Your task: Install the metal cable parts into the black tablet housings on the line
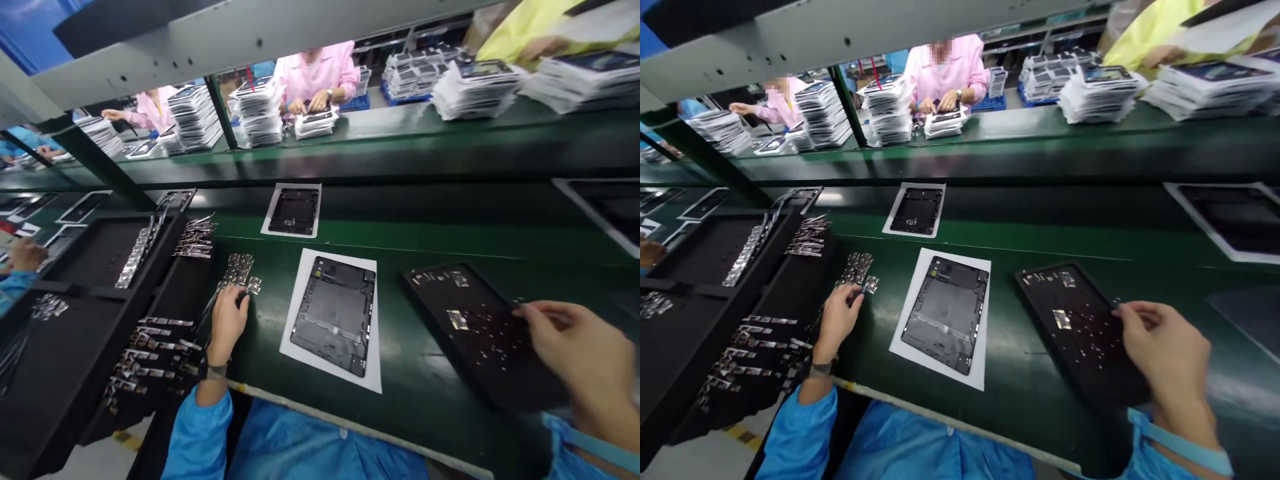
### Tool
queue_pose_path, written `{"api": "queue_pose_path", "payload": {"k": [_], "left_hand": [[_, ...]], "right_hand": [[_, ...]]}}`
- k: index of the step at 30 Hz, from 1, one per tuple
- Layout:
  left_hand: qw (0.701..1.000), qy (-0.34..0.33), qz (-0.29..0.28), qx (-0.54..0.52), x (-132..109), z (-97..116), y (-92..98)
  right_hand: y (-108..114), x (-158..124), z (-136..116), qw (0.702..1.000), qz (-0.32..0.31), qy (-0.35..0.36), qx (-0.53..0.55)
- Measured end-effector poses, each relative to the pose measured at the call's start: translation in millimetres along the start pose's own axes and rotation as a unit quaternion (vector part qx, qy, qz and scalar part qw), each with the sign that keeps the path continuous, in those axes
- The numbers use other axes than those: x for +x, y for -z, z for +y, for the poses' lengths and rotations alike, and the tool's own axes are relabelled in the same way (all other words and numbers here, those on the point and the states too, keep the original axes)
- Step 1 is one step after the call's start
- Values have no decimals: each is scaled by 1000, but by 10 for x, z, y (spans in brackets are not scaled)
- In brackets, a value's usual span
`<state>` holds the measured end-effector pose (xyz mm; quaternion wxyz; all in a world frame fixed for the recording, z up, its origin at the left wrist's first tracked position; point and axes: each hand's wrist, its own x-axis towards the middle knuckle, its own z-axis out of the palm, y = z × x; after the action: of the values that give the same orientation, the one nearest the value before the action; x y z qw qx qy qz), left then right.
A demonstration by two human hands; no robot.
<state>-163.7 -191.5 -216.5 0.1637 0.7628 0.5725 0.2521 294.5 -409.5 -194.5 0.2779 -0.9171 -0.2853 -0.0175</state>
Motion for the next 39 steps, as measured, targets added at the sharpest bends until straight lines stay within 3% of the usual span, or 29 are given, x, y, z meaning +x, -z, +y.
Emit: {"api": "queue_pose_path", "payload": {"k": [3,6,12,16,23,26,29,31,33,36,39], "left_hand": [[1000,18,7,-7,192,45,-150],[999,37,15,-30,307,51,-284],[987,62,10,-149,411,21,-370],[964,82,9,-253,510,-10,-318],[934,107,70,-335,714,-1,-176],[924,98,109,-355,720,153,-8],[921,53,144,-359,582,467,221],[925,24,103,-364,425,724,325],[922,17,6,-388,254,972,319],[881,46,-158,-443,47,1249,88],[838,94,-248,-477,-69,1375,-227]], "right_hand": [[141,-154,-89,997,14,-55,52],[279,-300,-209,998,-7,-38,55],[349,-440,-445,997,34,-40,61],[181,-574,-674,989,4,38,144],[-361,-785,-1062,932,-149,149,294],[-500,-879,-1202,908,-196,152,337],[-554,-948,-1298,880,-249,137,381],[-563,-974,-1333,860,-289,123,402],[-565,-994,-1348,838,-329,105,422],[-577,-1024,-1344,801,-386,77,451],[-603,-1053,-1327,766,-436,63,469]]}}
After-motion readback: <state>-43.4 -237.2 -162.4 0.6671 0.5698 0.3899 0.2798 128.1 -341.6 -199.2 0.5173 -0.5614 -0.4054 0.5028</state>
